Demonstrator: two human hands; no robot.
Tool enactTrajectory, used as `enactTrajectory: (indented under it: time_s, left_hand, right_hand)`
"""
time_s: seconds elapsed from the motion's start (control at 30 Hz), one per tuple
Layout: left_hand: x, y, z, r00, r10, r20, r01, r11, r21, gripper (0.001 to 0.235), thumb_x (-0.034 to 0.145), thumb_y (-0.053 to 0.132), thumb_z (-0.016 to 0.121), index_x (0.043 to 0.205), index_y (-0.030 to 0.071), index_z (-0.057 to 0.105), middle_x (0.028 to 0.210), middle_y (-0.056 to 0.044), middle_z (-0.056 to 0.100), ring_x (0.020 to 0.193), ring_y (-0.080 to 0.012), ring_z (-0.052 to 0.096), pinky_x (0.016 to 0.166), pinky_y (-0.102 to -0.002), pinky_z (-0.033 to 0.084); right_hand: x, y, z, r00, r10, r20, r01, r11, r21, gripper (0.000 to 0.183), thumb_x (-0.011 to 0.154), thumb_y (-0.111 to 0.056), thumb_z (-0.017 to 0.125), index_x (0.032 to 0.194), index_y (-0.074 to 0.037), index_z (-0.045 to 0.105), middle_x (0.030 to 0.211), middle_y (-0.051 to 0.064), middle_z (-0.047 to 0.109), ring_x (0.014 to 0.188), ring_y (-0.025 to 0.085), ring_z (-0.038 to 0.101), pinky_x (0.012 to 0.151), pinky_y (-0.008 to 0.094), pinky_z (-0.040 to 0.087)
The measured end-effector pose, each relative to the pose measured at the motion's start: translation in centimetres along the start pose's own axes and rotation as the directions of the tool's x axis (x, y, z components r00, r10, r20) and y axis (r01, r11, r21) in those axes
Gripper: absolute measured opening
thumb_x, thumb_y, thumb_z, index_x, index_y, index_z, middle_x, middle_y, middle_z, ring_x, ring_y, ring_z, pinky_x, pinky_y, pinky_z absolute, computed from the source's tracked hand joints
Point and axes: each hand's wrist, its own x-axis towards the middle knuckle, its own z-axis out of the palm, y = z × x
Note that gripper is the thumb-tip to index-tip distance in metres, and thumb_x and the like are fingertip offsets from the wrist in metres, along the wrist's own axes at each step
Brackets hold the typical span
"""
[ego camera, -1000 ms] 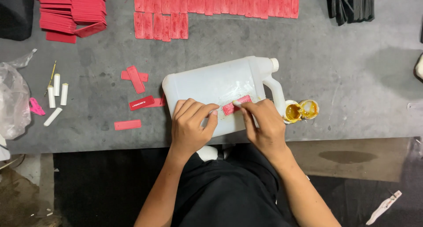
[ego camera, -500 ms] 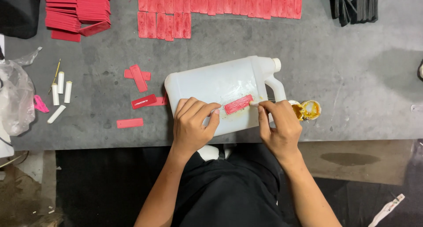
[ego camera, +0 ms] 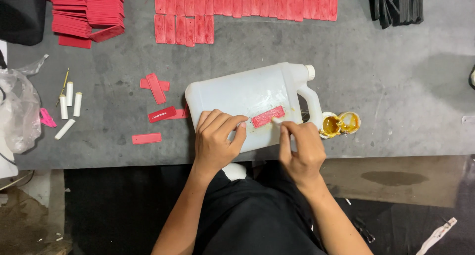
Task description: Applying glue to small red leather strips using a manual applicator
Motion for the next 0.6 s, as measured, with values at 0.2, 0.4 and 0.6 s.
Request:
enactTrajectory:
  time_s: [0.2, 0.4, 0.6]
  left_hand:
    - [0.1, 0.0, -0.1, 1.0, 0.004, 0.0, -0.004, 1.0, -0.004, 0.009, 0.091, 0.009, 0.069, 0.092, 0.012, 0.078, 0.061, -0.001, 0.054, 0.064, -0.0205, 0.059, 0.073, -0.034, 0.051]
    - [-0.1, -0.2, 0.1, 1.0, 0.007, -0.007, -0.007, 1.0, 0.001, 0.009, 0.09, 0.009, 0.069, 0.093, 0.012, 0.077, 0.061, -0.001, 0.055, 0.064, -0.0211, 0.059, 0.073, -0.035, 0.051]
    - [-0.1, 0.0, -0.1, 0.998, -0.032, 0.049, 0.032, 0.999, 0.002, 0.01, 0.091, 0.012, 0.069, 0.096, 0.013, 0.078, 0.065, -0.001, 0.057, 0.068, -0.0212, 0.06, 0.076, -0.035, 0.05]
  right_hand:
    - [-0.1, -1.1, 1.1, 0.999, -0.002, 0.049, -0.005, 0.991, 0.134, 0.005, 0.092, 0.002, 0.072, 0.094, -0.001, 0.076, 0.067, 0.01, 0.063, 0.06, 0.029, 0.06, 0.06, 0.037, 0.053]
    - [-0.4, 0.9, 0.5, 1.0, 0.017, -0.024, -0.019, 0.998, -0.058, 0.008, 0.097, 0.004, 0.068, 0.098, 0.002, 0.075, 0.068, 0.01, 0.062, 0.06, 0.028, 0.058, 0.061, 0.038, 0.051]
    - [-1.4, -2.8, 0.9, 0.998, 0.031, 0.054, -0.04, 0.985, 0.17, 0.006, 0.091, 0.003, 0.072, 0.093, -0.001, 0.076, 0.066, 0.008, 0.063, 0.056, 0.024, 0.059, 0.059, 0.033, 0.052]
